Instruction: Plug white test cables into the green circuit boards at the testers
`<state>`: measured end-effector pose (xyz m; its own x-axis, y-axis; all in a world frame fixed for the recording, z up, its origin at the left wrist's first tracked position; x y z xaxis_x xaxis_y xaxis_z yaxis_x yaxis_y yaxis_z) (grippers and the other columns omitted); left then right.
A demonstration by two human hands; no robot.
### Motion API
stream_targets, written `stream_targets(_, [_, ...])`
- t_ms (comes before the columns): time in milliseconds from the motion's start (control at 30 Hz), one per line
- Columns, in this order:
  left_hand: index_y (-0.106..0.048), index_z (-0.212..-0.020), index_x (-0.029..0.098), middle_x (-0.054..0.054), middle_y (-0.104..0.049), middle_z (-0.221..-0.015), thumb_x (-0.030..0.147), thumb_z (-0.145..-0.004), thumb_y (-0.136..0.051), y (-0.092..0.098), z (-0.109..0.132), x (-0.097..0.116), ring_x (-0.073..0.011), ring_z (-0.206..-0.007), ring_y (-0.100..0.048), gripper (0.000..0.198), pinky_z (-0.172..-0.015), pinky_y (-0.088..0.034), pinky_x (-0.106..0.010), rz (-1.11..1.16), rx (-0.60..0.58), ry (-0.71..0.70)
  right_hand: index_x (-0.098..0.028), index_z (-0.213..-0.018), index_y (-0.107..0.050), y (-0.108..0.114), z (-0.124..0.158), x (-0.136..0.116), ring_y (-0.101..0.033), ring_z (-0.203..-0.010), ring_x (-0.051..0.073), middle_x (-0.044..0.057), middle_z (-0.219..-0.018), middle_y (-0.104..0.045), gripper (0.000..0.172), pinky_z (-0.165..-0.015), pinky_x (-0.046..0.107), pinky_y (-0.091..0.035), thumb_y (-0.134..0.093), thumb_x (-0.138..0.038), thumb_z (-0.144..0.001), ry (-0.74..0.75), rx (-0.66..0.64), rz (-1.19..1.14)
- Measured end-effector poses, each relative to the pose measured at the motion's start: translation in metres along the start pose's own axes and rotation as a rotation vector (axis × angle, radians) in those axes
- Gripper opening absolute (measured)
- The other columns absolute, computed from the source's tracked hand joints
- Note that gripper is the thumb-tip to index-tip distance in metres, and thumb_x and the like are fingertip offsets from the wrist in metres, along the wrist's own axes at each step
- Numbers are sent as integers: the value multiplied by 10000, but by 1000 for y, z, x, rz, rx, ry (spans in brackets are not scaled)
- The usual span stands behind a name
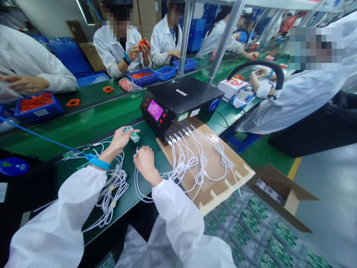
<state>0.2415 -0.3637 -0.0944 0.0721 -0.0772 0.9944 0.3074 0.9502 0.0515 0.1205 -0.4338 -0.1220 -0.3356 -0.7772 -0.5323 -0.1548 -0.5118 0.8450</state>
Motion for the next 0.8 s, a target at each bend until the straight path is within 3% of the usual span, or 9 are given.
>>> stream_targets(133, [-540,-1035,139,-157,-802,-997,155,-1045,-547,4,1,0,-190,-740,-755,20,-779,-596,-351,46,-33,43,-153,-1093,-589,-10,-5,11,-740,-987,220,132,-1066,-763,100,-904,346,-552,-536,-161,-1008,7,38,-473])
stream_targets(200, [-544,-1010,131,-169,-797,-1029,146,-1055,-527,2,3,0,-202,-772,-773,51,-804,-615,-377,63,-71,56,-190,-1052,-565,-15,-9,15,-747,-857,178,70,-963,-777,54,-832,305,-562,-542,-175,-1007,6,35,-742])
stream_targets(300, [-573,-970,113,-192,-789,-1067,151,-1056,-535,-2,5,0,-222,-819,-784,102,-829,-625,-396,54,-112,63,-211,-973,-566,-17,-13,19,-725,-757,153,31,-882,-768,21,-771,281,-558,-580,-195,-974,-8,70,-954])
stream_targets(500, [-599,-958,104,-208,-782,-1094,181,-1057,-551,-5,5,0,-239,-860,-788,133,-832,-631,-403,60,-146,68,-207,-960,-597,-14,-15,24,-689,-696,152,22,-821,-756,41,-709,277,-539,-596,-241,-937,-33,141,-1091])
stream_targets(800, [-572,-955,124,-195,-786,-1086,182,-1065,-522,-3,7,4,-236,-880,-785,134,-813,-620,-377,60,-144,46,-199,-977,-619,-12,-12,23,-684,-715,157,50,-860,-775,104,-734,295,-552,-604,-293,-934,-1,134,-1120])
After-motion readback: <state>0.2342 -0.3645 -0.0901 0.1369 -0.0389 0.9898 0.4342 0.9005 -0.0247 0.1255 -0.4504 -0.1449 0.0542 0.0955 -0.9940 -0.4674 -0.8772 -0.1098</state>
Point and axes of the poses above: each hand's wrist, its own z-axis away from the middle knuckle, its own y-axis out of the back of the hand, x = y × z, the point moved 7 cm from there along -z, towards the middle knuckle
